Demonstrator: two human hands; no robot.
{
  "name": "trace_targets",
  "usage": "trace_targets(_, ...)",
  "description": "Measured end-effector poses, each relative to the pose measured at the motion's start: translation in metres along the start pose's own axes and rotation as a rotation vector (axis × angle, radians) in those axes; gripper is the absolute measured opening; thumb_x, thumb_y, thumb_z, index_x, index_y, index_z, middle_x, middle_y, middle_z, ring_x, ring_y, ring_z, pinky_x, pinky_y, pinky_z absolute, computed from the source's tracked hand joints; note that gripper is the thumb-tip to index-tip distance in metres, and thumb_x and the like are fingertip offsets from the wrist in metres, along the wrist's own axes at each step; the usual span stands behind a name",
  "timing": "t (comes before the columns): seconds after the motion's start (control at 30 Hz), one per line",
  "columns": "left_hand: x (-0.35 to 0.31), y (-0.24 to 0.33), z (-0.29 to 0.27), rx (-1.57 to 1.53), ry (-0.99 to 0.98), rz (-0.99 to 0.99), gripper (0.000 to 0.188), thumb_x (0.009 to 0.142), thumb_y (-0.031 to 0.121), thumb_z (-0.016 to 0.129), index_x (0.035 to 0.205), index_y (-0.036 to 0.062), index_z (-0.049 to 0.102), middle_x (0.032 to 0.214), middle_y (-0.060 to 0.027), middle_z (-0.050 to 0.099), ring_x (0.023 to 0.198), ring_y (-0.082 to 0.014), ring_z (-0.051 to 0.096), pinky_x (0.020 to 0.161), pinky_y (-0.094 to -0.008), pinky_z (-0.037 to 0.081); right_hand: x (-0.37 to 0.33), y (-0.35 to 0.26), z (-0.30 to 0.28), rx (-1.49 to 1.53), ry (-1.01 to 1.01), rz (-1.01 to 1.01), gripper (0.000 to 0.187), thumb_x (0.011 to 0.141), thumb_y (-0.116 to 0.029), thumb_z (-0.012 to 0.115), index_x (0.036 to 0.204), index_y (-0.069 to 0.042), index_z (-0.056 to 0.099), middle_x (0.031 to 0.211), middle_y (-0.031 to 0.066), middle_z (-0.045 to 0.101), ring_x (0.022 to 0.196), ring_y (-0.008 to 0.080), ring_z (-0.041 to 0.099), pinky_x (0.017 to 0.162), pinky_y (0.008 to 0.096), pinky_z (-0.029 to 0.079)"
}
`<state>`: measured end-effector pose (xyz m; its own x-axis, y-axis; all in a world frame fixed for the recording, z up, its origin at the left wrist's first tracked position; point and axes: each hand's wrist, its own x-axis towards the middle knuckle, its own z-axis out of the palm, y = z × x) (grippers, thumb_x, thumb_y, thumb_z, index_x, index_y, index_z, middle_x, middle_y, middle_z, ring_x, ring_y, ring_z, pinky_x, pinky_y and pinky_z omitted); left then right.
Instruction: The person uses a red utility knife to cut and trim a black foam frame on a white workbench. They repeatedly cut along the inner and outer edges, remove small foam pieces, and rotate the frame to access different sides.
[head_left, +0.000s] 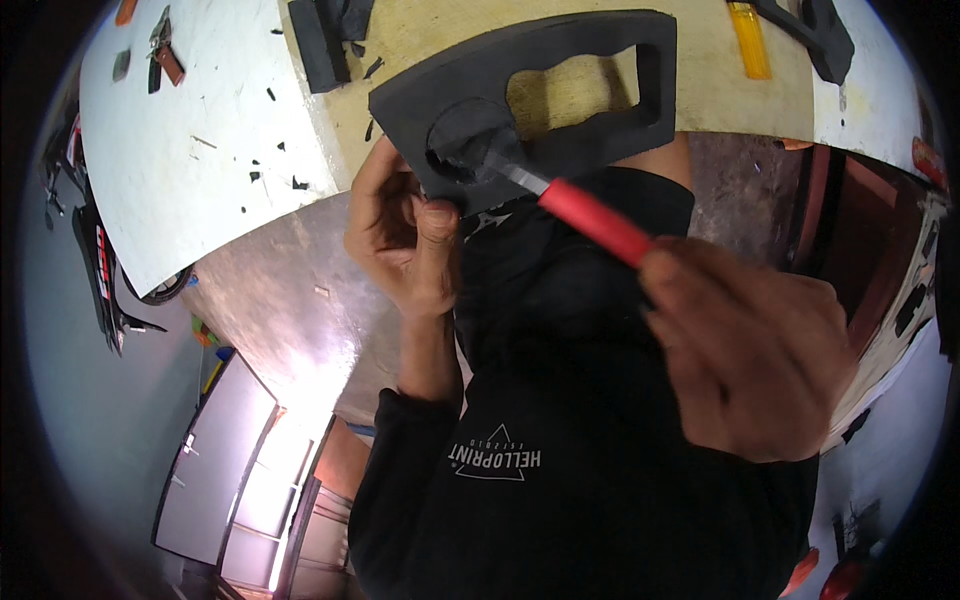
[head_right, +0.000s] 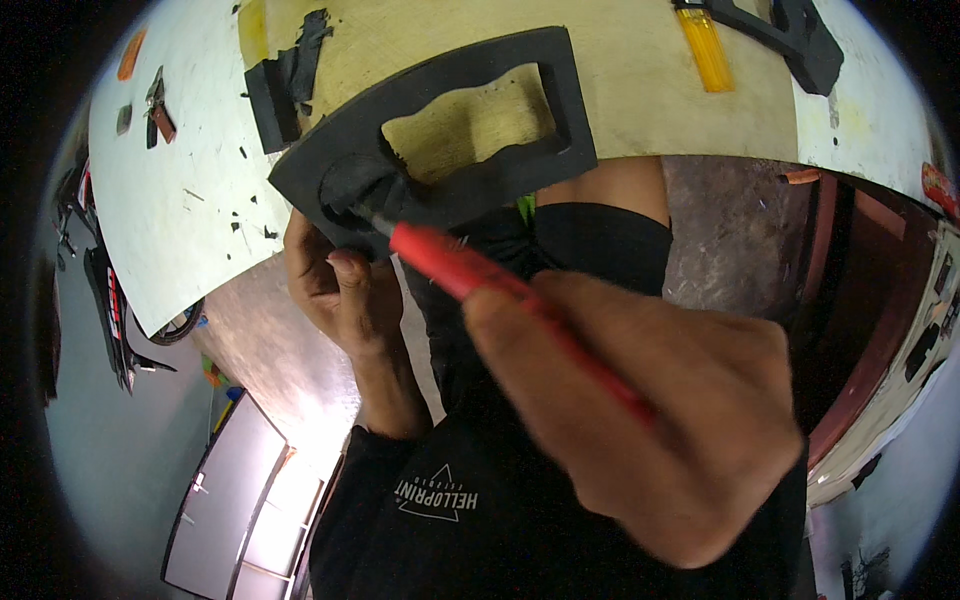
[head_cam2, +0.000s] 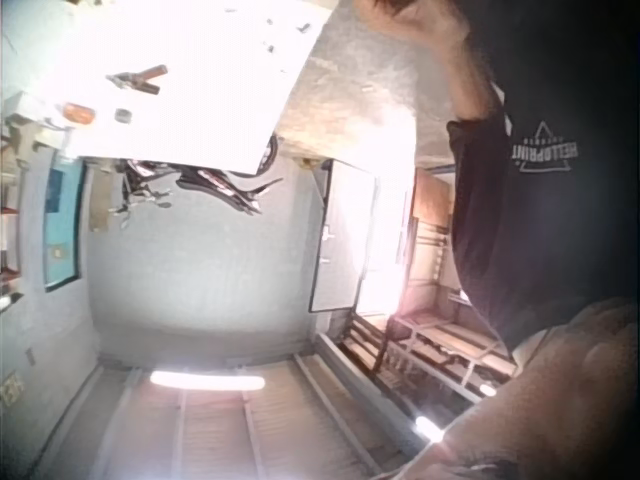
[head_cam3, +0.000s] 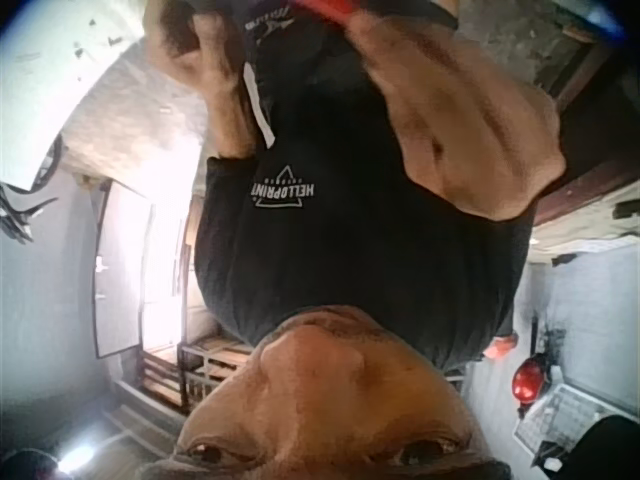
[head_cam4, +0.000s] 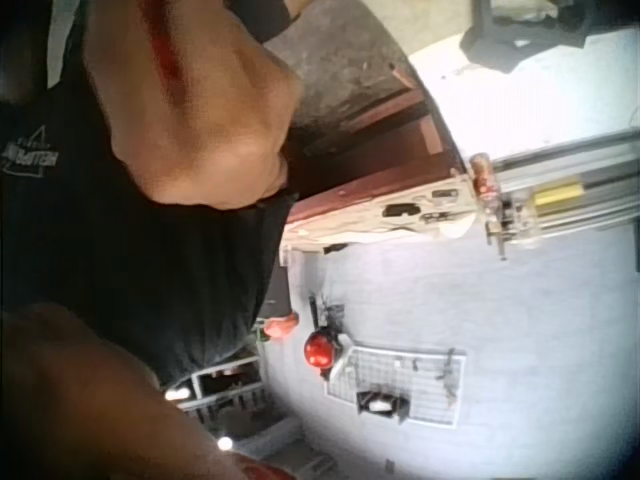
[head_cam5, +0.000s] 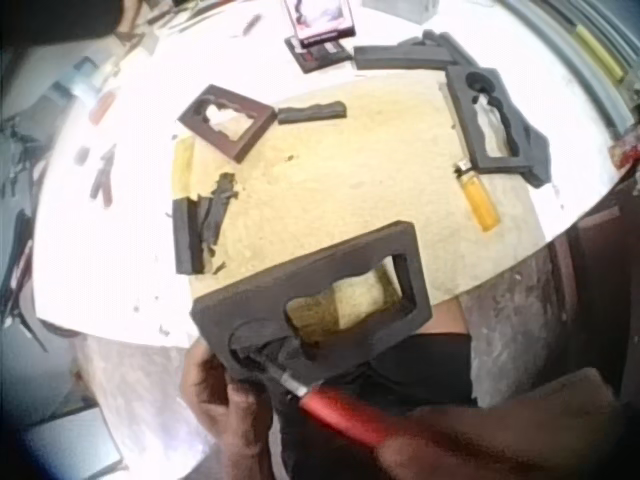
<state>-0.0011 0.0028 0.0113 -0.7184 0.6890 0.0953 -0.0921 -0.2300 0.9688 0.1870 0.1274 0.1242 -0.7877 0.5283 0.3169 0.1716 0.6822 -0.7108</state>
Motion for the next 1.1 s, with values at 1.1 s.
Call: trace_targets(1.1,-0.006,-0.008,-0.008,0.028,-0.043,0.077,0.049,0.091,0.006,0.073,0.131,-0.0092,0.05,0.117,-0.02,0.064,0.107,-0.0238,0.065,0.091,-0.0309,0.052,0.008,-0.007,-0.011,-0.042,-0.17,0.009,0.037,0.07,0.006,0.074,0.106,0.008,0.07,0.086,0.0242,0.072,0.061,0.0235,0.071,0.052,0.0288,0.055)
